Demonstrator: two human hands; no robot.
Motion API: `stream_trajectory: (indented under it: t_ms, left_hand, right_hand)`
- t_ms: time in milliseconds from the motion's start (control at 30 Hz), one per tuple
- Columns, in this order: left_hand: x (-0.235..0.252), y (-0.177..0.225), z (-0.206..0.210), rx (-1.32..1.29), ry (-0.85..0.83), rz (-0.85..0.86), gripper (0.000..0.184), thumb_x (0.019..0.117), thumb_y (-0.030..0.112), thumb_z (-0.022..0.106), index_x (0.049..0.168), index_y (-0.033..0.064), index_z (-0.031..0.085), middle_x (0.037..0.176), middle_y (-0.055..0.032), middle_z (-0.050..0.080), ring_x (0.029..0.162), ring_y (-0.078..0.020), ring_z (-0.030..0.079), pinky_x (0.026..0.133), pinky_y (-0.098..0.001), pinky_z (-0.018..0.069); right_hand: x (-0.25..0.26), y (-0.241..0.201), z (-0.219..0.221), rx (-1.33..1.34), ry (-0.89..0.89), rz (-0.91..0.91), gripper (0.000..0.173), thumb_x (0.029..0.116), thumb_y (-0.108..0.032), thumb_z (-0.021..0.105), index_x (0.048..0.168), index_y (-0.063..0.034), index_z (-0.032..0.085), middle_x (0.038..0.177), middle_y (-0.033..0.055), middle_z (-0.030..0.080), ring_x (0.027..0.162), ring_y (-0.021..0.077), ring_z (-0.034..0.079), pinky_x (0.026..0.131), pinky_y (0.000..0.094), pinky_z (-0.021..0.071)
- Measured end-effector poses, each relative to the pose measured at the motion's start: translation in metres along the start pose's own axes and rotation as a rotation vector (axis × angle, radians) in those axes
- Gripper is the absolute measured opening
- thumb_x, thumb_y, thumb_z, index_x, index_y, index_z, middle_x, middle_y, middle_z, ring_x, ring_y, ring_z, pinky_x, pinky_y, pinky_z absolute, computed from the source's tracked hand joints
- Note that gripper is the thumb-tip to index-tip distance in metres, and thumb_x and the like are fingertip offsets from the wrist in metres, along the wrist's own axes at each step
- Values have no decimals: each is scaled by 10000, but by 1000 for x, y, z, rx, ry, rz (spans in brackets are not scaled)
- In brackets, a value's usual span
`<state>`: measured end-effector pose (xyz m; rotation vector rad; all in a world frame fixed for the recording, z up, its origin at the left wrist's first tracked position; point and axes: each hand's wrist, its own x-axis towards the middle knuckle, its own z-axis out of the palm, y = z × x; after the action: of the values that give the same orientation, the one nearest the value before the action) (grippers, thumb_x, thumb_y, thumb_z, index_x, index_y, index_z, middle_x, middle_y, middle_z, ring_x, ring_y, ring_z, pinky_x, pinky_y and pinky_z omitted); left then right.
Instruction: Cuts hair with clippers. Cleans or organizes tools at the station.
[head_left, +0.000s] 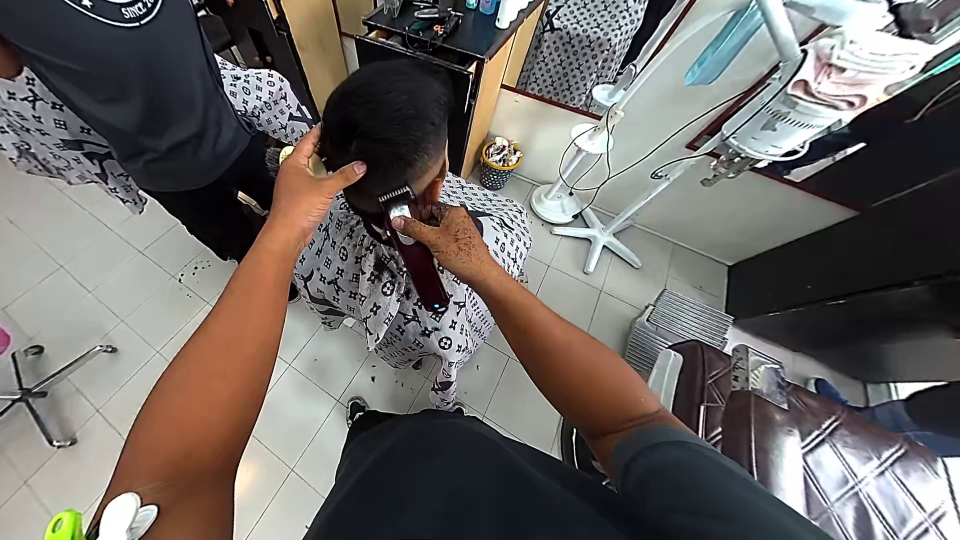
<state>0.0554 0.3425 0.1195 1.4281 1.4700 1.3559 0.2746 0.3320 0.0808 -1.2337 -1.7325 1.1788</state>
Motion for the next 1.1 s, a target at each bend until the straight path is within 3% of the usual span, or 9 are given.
stream_trajectory:
  t_ms: [67, 200, 333, 500, 633, 767, 833, 967, 1100]
  left_hand:
    - [1, -1, -1, 7, -5, -3, 795, 876, 135, 803, 1557, 99, 394, 1497, -143, 494, 1252, -200, 597, 979, -358, 558]
    - [2, 1, -2, -7, -11, -1, 779, 883, 131, 797, 1552, 109, 399, 1474, -137, 510, 1208, -188, 619, 938, -340, 576]
    - [2, 1, -3, -22, -8, -4, 774, 880, 122, 798, 1545, 100, 402, 1449, -140, 529, 1178, -185, 630, 916, -331, 577]
    - [0, 3, -1, -35, -18, -4, 774, 882, 111, 791, 1549, 99, 399, 1438, -140, 535, 1171, -173, 627, 914, -320, 570]
    - [0, 2, -2, -27, -17, -6, 766, 885, 113, 791, 1544, 93, 403, 1434, -146, 532, 1172, -176, 627, 914, -321, 573]
    - [1, 2, -2, -12, -11, -8, 773, 882, 114, 793, 1548, 99, 401, 1450, -144, 528, 1186, -183, 621, 932, -331, 563]
    - [1, 2, -3, -1, -11, -5, 784, 881, 127, 796, 1553, 93, 396, 1466, -150, 520, 1211, -197, 619, 950, -351, 568]
    - [0, 3, -3, 5, -10, -14, 773, 883, 141, 797, 1548, 102, 404, 1461, -138, 523, 1199, -189, 623, 942, -345, 571]
    - [0, 0, -2, 5, -1, -7, 767, 885, 139, 795, 1547, 105, 409, 1440, -137, 538, 1180, -177, 630, 924, -332, 574]
  right_hand:
    - [-4, -5, 6, -4, 2, -28, 437, 913, -383, 774, 1086, 4, 664, 845, 80, 683, 742, 147, 653, 729, 371, 555]
    - [-4, 12, 18, 93, -106, 78, 432, 920, -409, 761, 956, 12, 667, 772, 88, 647, 675, 165, 621, 666, 385, 541]
    - [-2, 11, 25, 193, -74, 122, 427, 934, -412, 744, 954, 8, 668, 775, 84, 635, 667, 154, 605, 637, 356, 526]
    - [0, 4, 29, 183, -7, 43, 417, 922, -390, 762, 1007, 8, 672, 811, 83, 665, 719, 141, 634, 702, 349, 541]
    - [-1, 7, 29, 233, -51, 89, 398, 941, -377, 744, 946, 11, 655, 756, 70, 624, 650, 128, 590, 617, 320, 513]
    - [0, -3, 29, 185, 14, -6, 415, 920, -375, 767, 1044, 8, 669, 847, 81, 680, 738, 130, 647, 723, 335, 553]
    - [-1, -2, 27, 125, 10, -18, 436, 919, -386, 768, 1065, 10, 660, 847, 80, 675, 742, 133, 643, 729, 345, 547]
    - [1, 5, 22, 170, -65, 80, 412, 938, -397, 742, 914, 6, 660, 757, 75, 623, 669, 147, 594, 648, 360, 513]
    - [1, -5, 17, 169, -33, -45, 363, 951, -344, 733, 1020, 4, 653, 790, 51, 654, 691, 99, 619, 687, 305, 537]
